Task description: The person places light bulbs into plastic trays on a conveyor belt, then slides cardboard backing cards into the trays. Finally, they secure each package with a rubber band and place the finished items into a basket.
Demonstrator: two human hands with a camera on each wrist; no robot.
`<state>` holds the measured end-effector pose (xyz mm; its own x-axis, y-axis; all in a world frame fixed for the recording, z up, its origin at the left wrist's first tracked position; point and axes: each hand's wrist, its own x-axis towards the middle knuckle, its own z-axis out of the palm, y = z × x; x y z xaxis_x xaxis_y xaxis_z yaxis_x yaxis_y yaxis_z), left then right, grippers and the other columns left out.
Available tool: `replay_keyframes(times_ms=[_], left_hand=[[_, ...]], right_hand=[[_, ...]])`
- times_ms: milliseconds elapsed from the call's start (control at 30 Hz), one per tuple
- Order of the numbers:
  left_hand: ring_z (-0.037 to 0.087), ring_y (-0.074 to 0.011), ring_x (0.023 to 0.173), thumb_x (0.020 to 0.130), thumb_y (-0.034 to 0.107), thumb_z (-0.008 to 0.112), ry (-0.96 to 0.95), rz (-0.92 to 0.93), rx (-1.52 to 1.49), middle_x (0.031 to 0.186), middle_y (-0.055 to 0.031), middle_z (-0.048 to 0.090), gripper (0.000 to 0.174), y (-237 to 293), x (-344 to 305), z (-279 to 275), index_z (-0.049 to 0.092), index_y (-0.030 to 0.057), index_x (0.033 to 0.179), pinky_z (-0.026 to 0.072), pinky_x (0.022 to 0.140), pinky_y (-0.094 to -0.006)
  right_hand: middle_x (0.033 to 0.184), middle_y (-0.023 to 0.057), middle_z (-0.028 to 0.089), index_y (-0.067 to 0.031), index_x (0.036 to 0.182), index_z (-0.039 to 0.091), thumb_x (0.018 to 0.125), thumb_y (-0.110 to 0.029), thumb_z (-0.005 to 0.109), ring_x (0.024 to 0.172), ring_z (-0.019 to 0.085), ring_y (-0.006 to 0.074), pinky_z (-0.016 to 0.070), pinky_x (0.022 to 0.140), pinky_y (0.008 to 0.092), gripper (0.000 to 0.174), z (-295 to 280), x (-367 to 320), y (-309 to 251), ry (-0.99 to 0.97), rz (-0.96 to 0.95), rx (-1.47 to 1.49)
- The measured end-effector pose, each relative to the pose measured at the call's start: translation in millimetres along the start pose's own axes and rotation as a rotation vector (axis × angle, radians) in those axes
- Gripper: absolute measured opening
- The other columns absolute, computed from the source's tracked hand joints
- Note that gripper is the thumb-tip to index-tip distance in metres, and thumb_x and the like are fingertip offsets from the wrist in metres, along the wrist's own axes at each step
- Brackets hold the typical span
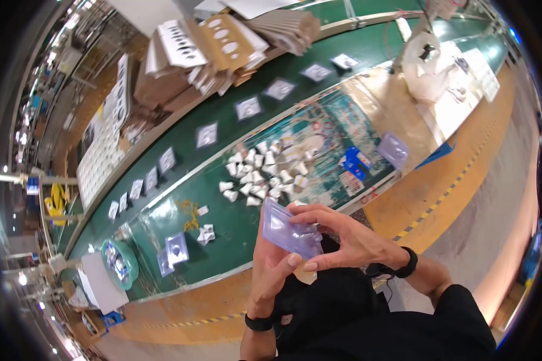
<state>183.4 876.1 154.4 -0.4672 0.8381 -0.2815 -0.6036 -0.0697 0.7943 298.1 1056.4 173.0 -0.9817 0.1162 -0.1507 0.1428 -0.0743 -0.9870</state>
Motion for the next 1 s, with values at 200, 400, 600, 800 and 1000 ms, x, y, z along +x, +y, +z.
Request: replay_keyframes(times_ms=[200,400,600,800,1000], left_hand=[[0.042,-0.0326,0.147,0.082,0.017,0.088,0.224,0.257,-0.012,0.166,-0.0241,0.029,0.119,40,-69,-63,0.006,0.01,0.168,0.0429,0.117,-0.0498],[0.05,-0.0296,0.142,0.078,0.013,0.088,0.166,0.307,-0.078,0.161,-0.0228,0.041,0.116,83,-150,-190,0.014,0.0051,0.167,0.045,0.116,-0.0458],[0.053,-0.0273,0.138,0.079,0.006,0.084,0.263,0.284,-0.07,0.159,-0.0201,0.044,0.111,139,-235,-309,0.016,0.0041,0.167,0.0461,0.114,-0.043],[0.056,-0.0281,0.136,0.08,0.002,0.08,0.297,0.288,-0.051,0.157,-0.0199,0.044,0.108,163,-271,-369,0.016,0.0033,0.167,0.0477,0.113,-0.0433],[0.057,-0.0323,0.135,0.082,0.014,0.076,0.331,0.333,-0.218,0.156,-0.0226,0.045,0.105,170,-282,-388,0.014,0.0013,0.166,0.0486,0.111,-0.045]], right_hand=[[0.154,0.0176,0.047,-0.0075,0.142,0.059,0.079,-0.043,0.091,0.142,0.048,0.0325,0.046,0.112,0.0443,0.079,88,58,-16,-0.195,0.029,-0.2],[0.15,0.0145,0.052,-0.0073,0.139,0.062,0.079,-0.031,0.093,0.139,0.052,0.0255,0.0419,0.116,0.0421,0.071,218,119,-24,-0.287,0.168,-0.111],[0.142,0.0105,0.059,-0.005,0.134,0.065,0.087,-0.011,0.084,0.143,0.051,0.0248,0.0437,0.116,0.0426,0.051,372,169,-26,-0.235,0.203,0.037],[0.113,0.0126,0.073,-0.0019,0.111,0.074,0.092,-0.005,0.075,0.123,0.066,0.0247,0.0532,0.103,0.0395,0.02,458,192,-32,-0.123,0.009,-0.272],[0.112,0.0118,0.072,-0.0038,0.106,0.073,0.094,-0.01,0.075,0.112,0.067,0.0248,0.0522,0.098,0.0383,0.014,464,214,-22,-0.201,-0.07,-0.138]])
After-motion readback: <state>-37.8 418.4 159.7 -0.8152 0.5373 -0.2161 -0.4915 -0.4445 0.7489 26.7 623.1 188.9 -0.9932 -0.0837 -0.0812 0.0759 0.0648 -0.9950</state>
